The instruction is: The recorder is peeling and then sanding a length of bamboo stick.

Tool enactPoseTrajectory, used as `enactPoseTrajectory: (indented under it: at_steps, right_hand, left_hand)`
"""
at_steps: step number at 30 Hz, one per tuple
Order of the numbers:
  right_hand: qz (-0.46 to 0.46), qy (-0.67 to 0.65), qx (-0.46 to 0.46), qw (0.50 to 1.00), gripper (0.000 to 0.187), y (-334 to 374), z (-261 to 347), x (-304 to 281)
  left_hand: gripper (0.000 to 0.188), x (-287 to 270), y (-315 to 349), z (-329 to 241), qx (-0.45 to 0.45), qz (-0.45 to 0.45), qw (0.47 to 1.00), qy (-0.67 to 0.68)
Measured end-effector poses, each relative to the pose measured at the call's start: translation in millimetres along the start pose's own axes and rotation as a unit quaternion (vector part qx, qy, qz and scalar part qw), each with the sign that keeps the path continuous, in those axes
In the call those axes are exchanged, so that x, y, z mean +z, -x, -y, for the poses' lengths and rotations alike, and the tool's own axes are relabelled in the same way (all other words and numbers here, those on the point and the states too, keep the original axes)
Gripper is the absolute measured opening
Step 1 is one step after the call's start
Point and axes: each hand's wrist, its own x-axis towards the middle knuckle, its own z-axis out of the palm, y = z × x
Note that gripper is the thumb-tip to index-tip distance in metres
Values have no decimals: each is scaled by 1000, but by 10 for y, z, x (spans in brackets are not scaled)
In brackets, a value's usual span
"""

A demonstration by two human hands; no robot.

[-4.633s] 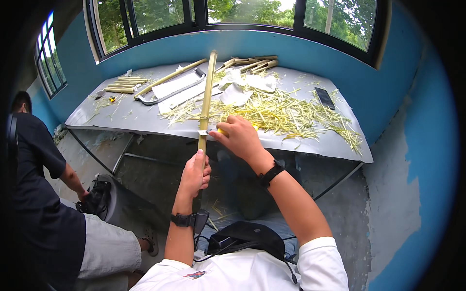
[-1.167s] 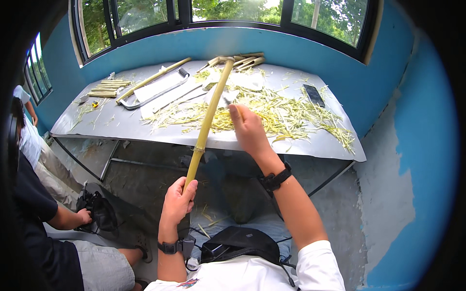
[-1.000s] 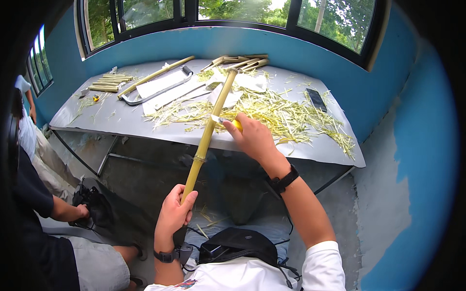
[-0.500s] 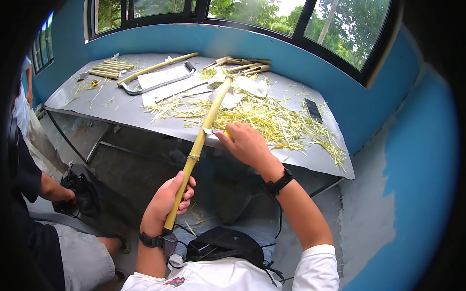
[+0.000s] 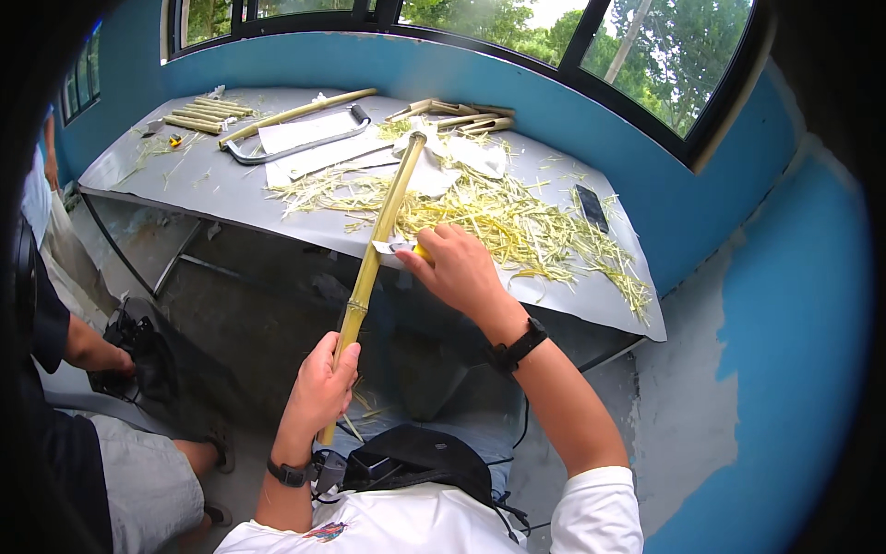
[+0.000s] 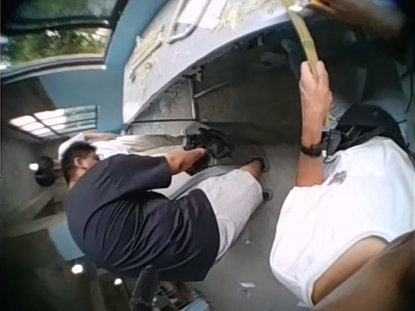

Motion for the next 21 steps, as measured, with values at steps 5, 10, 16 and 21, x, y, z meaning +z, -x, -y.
enactPoseTrajectory:
  at_steps: [5, 10, 16, 21]
  right_hand:
    - [-31, -5, 86, 996, 53, -84, 5, 120]
    - [-62, -23, 113, 991, 52, -105, -93, 143]
    - [-4, -67, -7, 998, 50, -65, 11, 11]
    - [18, -40, 31, 999, 53, -63, -32, 75]
  left_hand:
    - [30, -21, 135, 44, -17, 2, 1000, 9]
    - [29, -86, 339, -2, -71, 29, 994, 75]
    - [30, -148, 264, -37, -85, 54, 991, 85]
    - [33, -103, 267, 20, -73, 47, 993, 76]
